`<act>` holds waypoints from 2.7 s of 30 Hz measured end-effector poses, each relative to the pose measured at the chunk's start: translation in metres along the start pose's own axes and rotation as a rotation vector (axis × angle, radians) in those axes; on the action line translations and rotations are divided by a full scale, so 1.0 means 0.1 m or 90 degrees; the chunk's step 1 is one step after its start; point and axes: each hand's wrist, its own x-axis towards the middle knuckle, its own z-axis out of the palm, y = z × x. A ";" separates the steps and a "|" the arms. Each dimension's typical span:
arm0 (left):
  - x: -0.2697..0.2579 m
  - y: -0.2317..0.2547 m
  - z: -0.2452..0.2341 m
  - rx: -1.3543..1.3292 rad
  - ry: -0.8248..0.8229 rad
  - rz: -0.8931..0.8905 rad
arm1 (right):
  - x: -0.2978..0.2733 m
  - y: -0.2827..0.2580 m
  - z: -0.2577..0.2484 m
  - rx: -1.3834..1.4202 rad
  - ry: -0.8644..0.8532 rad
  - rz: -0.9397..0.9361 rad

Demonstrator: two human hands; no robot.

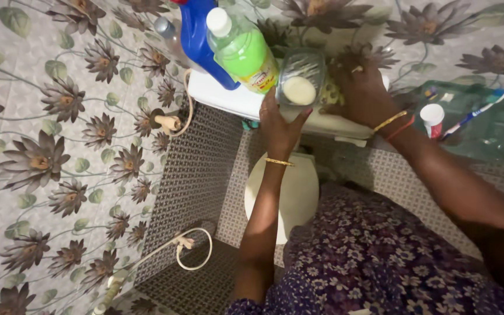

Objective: The person picks up and rearranges several cleaning liquid bottles on a toilet tank, then handles a container of powder and a sponge to prepare for cleaning the surface.

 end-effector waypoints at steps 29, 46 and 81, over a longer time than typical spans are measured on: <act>0.07 0.33 0.20 0.149 0.046 0.000 | -0.56 -0.16 -0.06 0.078 0.052 0.154; -0.02 0.51 0.30 0.067 -0.055 0.064 | -0.65 -0.12 0.21 0.077 0.089 0.220; 0.45 -0.27 0.04 -0.076 0.121 0.060 | -0.66 -0.17 0.23 0.055 0.082 0.228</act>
